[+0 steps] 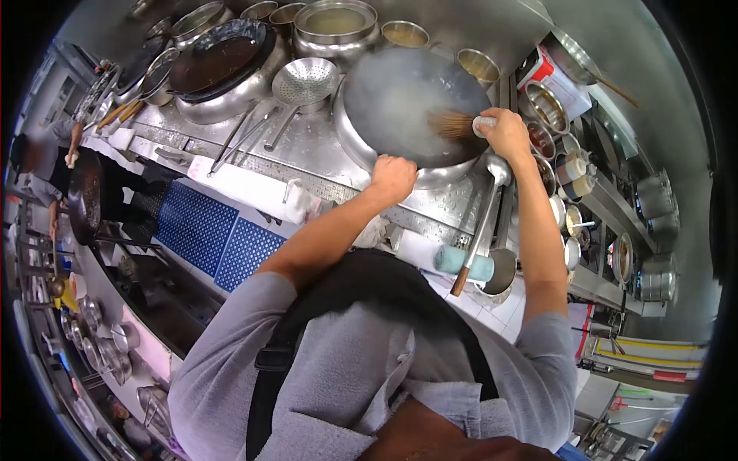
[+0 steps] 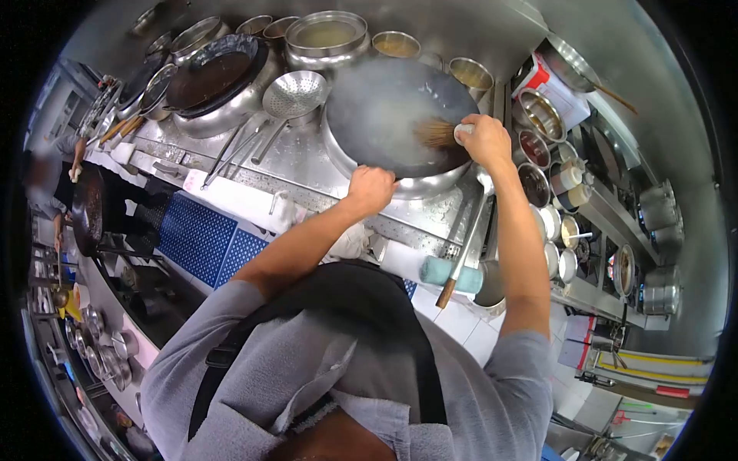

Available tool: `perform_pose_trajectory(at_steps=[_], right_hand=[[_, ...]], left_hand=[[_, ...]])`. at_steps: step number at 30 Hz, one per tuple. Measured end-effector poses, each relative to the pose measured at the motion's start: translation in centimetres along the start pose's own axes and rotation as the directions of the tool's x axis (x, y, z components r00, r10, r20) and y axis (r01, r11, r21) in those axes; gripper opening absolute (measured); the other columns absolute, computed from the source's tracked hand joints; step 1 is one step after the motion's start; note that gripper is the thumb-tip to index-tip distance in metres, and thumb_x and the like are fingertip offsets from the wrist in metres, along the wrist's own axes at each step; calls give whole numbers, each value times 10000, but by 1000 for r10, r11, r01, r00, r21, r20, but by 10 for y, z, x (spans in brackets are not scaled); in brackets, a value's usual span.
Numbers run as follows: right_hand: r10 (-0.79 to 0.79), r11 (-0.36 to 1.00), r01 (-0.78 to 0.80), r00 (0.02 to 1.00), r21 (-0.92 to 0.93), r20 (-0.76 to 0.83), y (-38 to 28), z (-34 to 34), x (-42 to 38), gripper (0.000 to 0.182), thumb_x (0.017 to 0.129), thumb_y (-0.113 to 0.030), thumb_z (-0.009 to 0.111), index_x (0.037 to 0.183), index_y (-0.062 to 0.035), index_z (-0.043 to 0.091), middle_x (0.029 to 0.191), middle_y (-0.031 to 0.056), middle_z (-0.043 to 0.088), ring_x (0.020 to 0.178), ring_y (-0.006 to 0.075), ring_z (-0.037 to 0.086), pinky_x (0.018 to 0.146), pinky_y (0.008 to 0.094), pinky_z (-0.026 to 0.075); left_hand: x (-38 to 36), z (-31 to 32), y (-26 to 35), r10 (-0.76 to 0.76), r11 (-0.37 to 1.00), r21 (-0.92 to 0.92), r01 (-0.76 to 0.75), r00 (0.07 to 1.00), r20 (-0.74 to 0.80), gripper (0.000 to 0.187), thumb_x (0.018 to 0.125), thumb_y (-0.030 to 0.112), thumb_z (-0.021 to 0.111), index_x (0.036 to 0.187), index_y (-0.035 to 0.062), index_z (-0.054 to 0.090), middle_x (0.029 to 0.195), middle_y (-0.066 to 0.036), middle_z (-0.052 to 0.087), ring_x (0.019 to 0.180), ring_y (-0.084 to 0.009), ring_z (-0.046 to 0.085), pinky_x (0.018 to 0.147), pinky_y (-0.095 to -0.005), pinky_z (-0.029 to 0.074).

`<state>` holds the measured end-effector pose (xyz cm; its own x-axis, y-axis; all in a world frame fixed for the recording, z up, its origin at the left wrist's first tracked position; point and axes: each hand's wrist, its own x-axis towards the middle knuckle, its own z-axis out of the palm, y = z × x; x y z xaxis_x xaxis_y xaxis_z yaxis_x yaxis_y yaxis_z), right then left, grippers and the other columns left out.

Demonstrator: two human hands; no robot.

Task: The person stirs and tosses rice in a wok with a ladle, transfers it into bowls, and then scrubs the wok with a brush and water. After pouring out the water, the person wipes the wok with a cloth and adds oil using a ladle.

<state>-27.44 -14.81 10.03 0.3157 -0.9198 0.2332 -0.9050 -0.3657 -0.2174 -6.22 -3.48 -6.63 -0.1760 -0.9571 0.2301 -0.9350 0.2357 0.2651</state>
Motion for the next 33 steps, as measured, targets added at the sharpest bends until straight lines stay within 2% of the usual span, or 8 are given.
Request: perform_pose_trajectory(at_steps=[6, 8, 10, 12, 13, 20, 30, 33], right_hand=[[26, 946, 95, 931, 310, -363, -36, -54, -17, 376, 815, -279, 763, 1132, -78, 737, 1063, 201, 721, 978, 310, 704, 877, 364, 522], [67, 880, 247, 781, 406, -620, -42, -49, -22, 412, 836, -264, 771, 1180, -46, 712, 1122, 179, 716, 1013, 258, 687, 900, 339, 506], [184, 827, 206, 779, 522, -599, -49, -48, -32, 491, 878, -264, 754, 1252, 35, 645, 1156, 156, 707, 1074, 204, 645, 950, 320, 479], [159, 791, 104, 917, 603, -366, -21, -37, -29, 538, 883, -256, 753, 1286, 69, 605, 1088, 154, 711, 980, 182, 663, 861, 306, 519], [216, 637, 24, 954, 770, -209, -28, -39, -37, 525, 899, -227, 731, 1308, 67, 582, 1007, 134, 702, 810, 156, 664, 693, 281, 538], [391, 230, 209, 874, 951, -287, -57, -24, -71, 473, 954, -199, 651, 1342, 38, 522, 993, 142, 692, 660, 146, 624, 569, 257, 504], [372, 267, 324, 835, 908, -407, -62, -37, -85, 493, 998, -227, 593, 1391, 29, 440, 1108, 208, 676, 726, 178, 630, 620, 276, 512], [353, 307, 333, 830, 892, -432, -55, -31, -87, 507, 988, -212, 619, 1390, 34, 434, 1113, 189, 665, 752, 177, 627, 642, 284, 512]], left_hand=[[-30, -23, -2, 37, 998, -52, -41, 996, -82, 305, 896, 343, 640, 737, 85, 672, 682, -128, 684, 668, -305, 686, 734, -444, 500], [-38, -31, -3, 39, 994, -99, -51, 992, -122, 307, 886, 345, 654, 728, 81, 663, 679, -134, 680, 669, -313, 683, 728, -453, 503], [-45, -39, -5, 31, 990, -130, -50, 989, -147, 314, 879, 344, 664, 718, 75, 654, 679, -137, 678, 670, -324, 680, 713, -465, 504], [-53, -48, -6, 14, 983, -178, -46, 984, -176, 323, 875, 344, 668, 708, 68, 645, 674, -143, 673, 665, -337, 674, 685, -475, 505], [-56, -53, -7, 10, 976, -210, -50, 982, -188, 329, 874, 343, 668, 704, 64, 641, 669, -148, 668, 659, -345, 669, 664, -479, 504], [-69, -67, -13, -110, 907, -420, -24, 950, -291, 390, 875, 362, 680, 658, 46, 604, 628, -174, 622, 602, -389, 626, 558, -486, 481], [-82, -70, -26, -286, 776, -630, 19, 901, -325, 411, 901, 309, 704, 637, 19, 581, 536, -183, 518, 476, -355, 542, 465, -436, 400], [-78, -78, -25, -370, 663, -747, 44, 887, -276, 419, 919, 286, 694, 639, 6, 559, 525, -175, 470, 425, -266, 463, 449, -403, 366]])
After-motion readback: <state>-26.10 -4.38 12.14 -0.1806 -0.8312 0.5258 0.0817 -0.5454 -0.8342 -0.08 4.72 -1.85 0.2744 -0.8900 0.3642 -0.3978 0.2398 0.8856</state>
